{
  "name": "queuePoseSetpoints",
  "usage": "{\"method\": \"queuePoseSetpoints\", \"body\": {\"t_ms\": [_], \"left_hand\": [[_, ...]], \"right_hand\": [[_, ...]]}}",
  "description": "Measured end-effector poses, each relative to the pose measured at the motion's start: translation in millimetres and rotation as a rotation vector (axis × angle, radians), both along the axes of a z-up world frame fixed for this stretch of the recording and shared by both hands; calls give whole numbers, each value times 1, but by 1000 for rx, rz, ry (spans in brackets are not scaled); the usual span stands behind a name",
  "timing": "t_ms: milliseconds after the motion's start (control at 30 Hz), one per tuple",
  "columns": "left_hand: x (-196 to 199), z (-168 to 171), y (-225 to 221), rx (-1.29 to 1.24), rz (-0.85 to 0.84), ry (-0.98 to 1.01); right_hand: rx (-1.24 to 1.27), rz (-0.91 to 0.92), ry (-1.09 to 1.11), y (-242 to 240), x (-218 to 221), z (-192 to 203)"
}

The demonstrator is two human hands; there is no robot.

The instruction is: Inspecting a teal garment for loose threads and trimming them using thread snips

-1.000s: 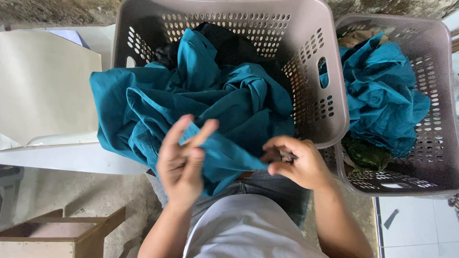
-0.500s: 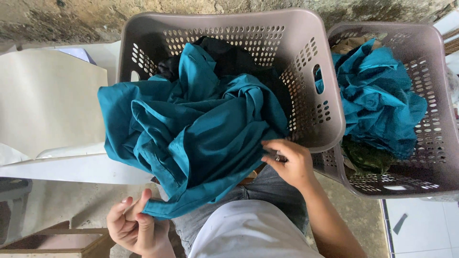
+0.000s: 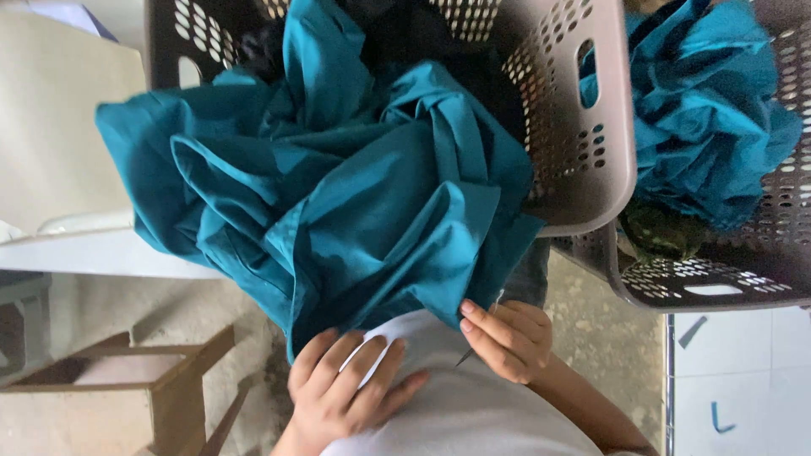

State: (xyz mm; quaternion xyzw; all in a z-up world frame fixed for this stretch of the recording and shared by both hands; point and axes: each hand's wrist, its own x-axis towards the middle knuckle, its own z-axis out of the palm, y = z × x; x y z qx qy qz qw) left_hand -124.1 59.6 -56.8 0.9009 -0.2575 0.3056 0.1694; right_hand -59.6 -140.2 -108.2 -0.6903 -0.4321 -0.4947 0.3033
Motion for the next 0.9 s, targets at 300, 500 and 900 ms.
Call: {"method": "queuePoseSetpoints", "body": {"t_ms": [300,500,900], "left_hand": [[26,-19,-27,-193,-109,-73],[13,-24,-22,-254,-109,-187],[-23,-46,-3,-189,-212,-43]], "right_hand": [[-283,74,103,-3,-19,18],[-292,-100,236,-13,-17,13],[-157,-348,205,-45,-6,-18]]}}
